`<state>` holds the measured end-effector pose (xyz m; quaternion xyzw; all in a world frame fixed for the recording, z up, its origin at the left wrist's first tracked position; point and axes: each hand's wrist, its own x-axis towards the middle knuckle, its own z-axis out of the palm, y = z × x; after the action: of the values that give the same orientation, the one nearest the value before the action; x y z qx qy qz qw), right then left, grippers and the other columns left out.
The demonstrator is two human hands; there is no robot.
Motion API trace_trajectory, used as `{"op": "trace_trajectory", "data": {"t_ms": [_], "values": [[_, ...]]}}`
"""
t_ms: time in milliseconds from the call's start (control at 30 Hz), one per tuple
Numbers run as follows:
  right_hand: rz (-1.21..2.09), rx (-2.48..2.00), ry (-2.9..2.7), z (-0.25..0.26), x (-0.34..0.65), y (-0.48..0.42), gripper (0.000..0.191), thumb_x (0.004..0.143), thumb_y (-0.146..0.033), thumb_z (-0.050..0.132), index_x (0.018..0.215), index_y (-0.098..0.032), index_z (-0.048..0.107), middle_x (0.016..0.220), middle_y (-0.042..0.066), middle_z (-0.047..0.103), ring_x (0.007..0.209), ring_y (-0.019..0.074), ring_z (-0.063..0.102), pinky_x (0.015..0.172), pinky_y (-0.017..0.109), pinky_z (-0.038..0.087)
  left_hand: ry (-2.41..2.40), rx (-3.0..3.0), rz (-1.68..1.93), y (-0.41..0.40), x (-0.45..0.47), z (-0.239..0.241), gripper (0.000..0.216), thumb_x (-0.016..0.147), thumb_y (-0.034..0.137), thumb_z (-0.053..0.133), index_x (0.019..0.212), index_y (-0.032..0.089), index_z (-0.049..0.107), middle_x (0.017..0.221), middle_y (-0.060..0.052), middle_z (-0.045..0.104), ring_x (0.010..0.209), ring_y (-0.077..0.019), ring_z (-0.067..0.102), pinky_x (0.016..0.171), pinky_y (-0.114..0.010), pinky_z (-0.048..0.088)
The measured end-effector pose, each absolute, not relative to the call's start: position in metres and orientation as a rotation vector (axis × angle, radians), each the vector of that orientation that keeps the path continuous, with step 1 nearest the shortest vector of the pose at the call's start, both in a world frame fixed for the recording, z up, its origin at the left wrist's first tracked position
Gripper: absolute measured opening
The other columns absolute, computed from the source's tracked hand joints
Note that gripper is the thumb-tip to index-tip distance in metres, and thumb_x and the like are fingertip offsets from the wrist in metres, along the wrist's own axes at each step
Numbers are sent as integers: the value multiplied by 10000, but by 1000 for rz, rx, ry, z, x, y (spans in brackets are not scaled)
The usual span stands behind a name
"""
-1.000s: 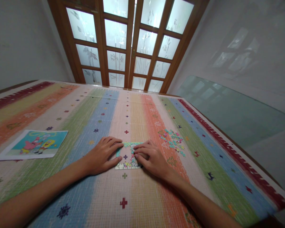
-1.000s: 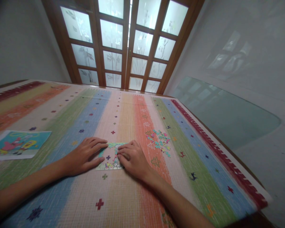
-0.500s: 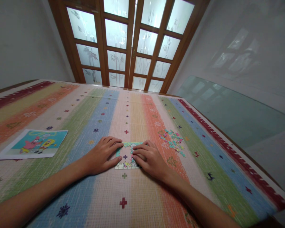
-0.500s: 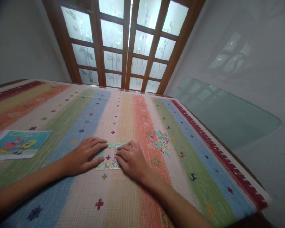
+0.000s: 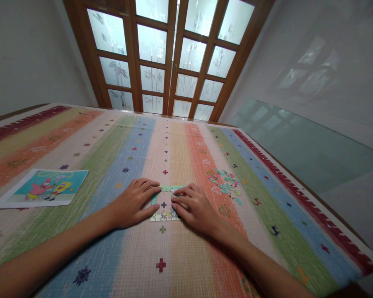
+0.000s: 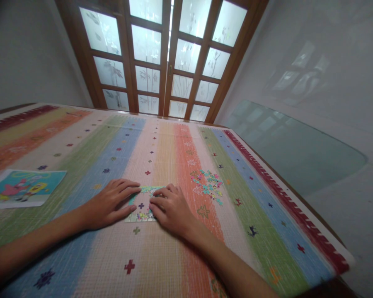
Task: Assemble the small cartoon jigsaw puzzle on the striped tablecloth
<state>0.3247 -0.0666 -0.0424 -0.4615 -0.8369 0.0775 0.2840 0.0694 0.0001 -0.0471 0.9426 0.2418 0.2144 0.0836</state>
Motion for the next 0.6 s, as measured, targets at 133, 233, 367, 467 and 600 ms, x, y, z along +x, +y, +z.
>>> {"op": "trace_trajectory", "data": {"t_ms": [133,233,367,467,600], "values": [[216,-1231,-2235,-43,325,-66,156,969,-277,652,1040,-221,780,1079,70,769,976,255,604,897,422,434,724,2820,629,0,69,-47,355,998,396,538,1290,202,595,1275,-112,661,1187,-291,574,1014,-473,423],[248,-1246,-2228,-42,325,-65,178,968,-263,656,1105,-195,745,1073,70,774,959,253,594,888,413,431,721,2825,632,0,69,-48,360,998,395,540,1295,198,593,1279,-115,659,1187,-293,572,1016,-474,420],[298,-1275,-2184,-42,326,-65,187,947,-283,698,1102,-183,723,1028,60,781,929,244,594,850,386,439,712,2831,639,0,69,-48,371,1001,401,536,1298,186,589,1279,-118,659,1182,-294,574,1011,-474,424],[283,-1234,-2194,-42,326,-64,112,946,-281,701,1004,-190,734,995,52,785,910,230,604,858,381,444,719,2831,640,0,69,-48,361,1004,404,527,1287,189,592,1276,-116,660,1182,-292,574,1011,-472,423],[232,-1192,-2204,-44,326,-63,98,948,-275,700,958,-191,750,1018,53,788,919,223,619,877,389,455,723,2832,638,0,70,-48,355,1001,406,531,1285,200,591,1276,-111,663,1177,-291,576,1008,-472,422]]}}
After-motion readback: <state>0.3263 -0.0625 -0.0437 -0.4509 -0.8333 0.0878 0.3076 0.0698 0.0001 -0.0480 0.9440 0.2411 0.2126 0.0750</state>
